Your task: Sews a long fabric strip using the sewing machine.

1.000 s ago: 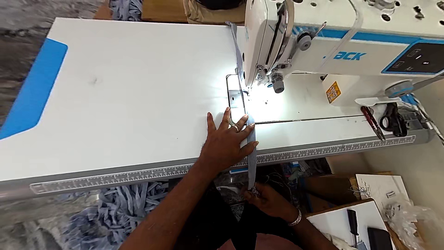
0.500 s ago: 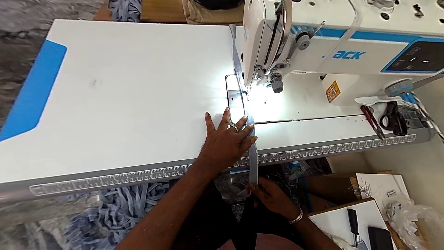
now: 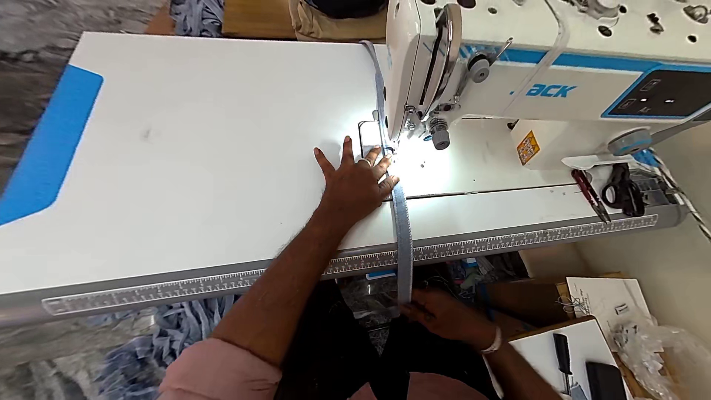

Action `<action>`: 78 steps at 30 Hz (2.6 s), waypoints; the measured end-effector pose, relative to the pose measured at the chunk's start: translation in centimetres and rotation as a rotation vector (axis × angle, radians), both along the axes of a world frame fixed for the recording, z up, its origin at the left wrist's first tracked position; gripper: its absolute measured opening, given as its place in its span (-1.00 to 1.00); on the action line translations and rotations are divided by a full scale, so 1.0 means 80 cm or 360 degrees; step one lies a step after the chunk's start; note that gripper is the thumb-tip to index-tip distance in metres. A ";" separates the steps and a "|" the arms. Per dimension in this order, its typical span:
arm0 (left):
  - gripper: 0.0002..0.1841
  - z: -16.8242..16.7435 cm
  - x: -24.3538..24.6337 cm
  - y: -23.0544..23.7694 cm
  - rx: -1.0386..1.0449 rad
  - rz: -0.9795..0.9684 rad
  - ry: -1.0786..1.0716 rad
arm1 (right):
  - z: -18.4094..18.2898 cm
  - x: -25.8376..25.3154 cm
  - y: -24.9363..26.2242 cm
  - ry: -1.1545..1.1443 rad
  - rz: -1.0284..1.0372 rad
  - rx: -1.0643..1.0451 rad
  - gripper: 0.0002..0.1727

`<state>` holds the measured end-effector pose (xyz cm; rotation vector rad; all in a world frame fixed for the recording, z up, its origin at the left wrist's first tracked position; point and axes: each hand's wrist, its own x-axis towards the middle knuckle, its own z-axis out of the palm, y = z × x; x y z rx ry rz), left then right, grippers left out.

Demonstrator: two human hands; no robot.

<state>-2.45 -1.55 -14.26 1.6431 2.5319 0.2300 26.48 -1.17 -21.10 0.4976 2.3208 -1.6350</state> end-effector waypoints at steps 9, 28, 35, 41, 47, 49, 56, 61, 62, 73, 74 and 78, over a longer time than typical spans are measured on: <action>-0.40 0.007 -0.009 0.014 -0.0001 0.0041 -0.0033 | 0.170 0.040 0.215 -0.0370 -0.0983 0.1767 -0.27; -0.34 -0.020 0.056 -0.082 0.0283 -0.0319 -0.0027 | -0.031 -0.055 -0.024 0.0549 -0.0335 -0.0250 -0.75; -0.26 -0.018 0.057 -0.079 0.0161 -0.0311 0.0003 | -0.032 -0.020 -0.031 0.0421 -0.0323 -0.0389 -0.70; -0.31 -0.018 0.058 -0.079 0.0166 -0.0294 -0.0010 | -0.033 -0.021 -0.033 0.0375 -0.0293 -0.0353 -0.70; -0.32 -0.020 0.058 -0.080 0.0210 -0.0299 -0.0016 | -0.036 -0.019 -0.033 0.0362 -0.0246 -0.0312 -0.69; -0.32 -0.019 0.057 -0.081 0.0212 -0.0298 -0.0021 | -0.036 -0.020 -0.033 0.0345 -0.0235 -0.0304 -0.69; -0.30 -0.017 0.058 -0.081 0.0179 -0.0300 -0.0022 | -0.030 -0.021 -0.029 0.0408 -0.0286 -0.0343 -0.66; -0.33 -0.019 0.058 -0.082 0.0212 -0.0299 -0.0007 | -0.038 -0.019 -0.030 0.0544 -0.0449 -0.0324 -0.62; -0.33 -0.019 0.058 -0.082 0.0216 -0.0298 -0.0003 | -0.038 -0.020 -0.029 0.0572 -0.0451 -0.0328 -0.63; -0.35 -0.013 0.057 -0.079 0.0203 -0.0247 -0.0065 | 0.001 -0.003 -0.044 0.0145 -0.0288 0.0585 -0.49; -0.31 -0.010 0.056 -0.078 0.0184 -0.0227 -0.0071 | 0.016 0.000 -0.053 0.0086 -0.0304 0.0825 -0.43; -0.14 0.000 0.047 -0.062 0.0141 -0.0141 -0.0064 | 0.085 0.020 -0.080 -0.0091 -0.0231 0.1265 -0.19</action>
